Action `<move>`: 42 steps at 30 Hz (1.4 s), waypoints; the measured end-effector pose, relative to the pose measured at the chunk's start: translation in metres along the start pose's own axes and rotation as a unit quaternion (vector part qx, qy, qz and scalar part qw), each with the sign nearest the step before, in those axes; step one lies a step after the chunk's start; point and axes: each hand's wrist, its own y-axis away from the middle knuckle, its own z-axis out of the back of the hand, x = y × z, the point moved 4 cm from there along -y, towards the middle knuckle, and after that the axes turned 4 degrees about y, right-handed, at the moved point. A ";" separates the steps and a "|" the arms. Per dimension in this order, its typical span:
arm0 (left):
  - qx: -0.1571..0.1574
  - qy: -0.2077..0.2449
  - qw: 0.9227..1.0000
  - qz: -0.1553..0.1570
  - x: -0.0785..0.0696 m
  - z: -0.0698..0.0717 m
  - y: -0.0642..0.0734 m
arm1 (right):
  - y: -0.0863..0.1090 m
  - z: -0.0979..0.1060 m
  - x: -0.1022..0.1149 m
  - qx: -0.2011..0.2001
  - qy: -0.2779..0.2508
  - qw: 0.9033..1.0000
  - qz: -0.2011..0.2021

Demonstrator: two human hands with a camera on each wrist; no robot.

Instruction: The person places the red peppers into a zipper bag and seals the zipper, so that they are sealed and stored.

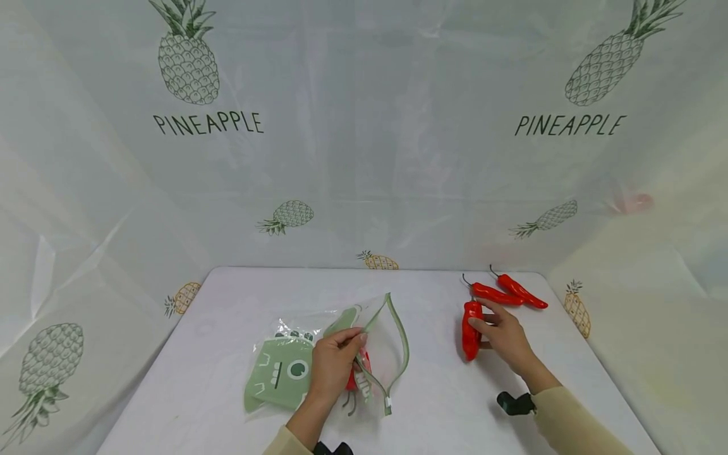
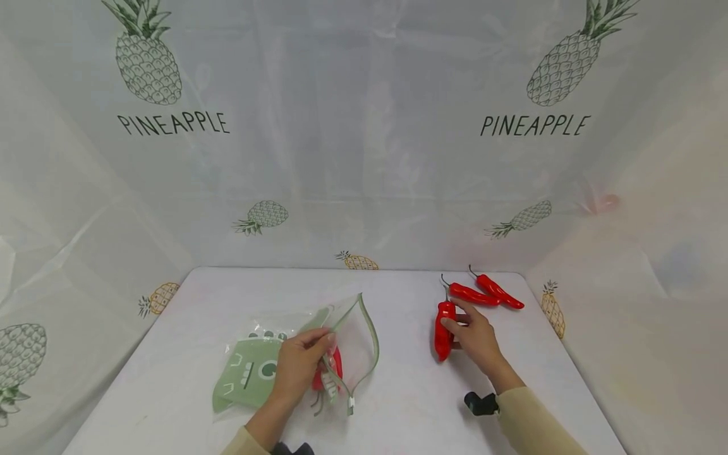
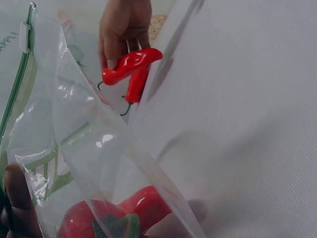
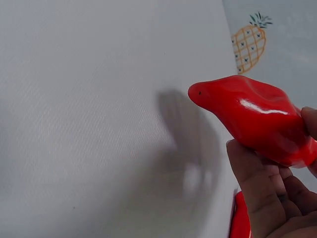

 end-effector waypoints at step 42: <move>0.001 0.009 1.000 -0.012 -0.001 0.004 -0.001 | 0.024 -0.038 0.051 0.000 -0.044 0.999 0.030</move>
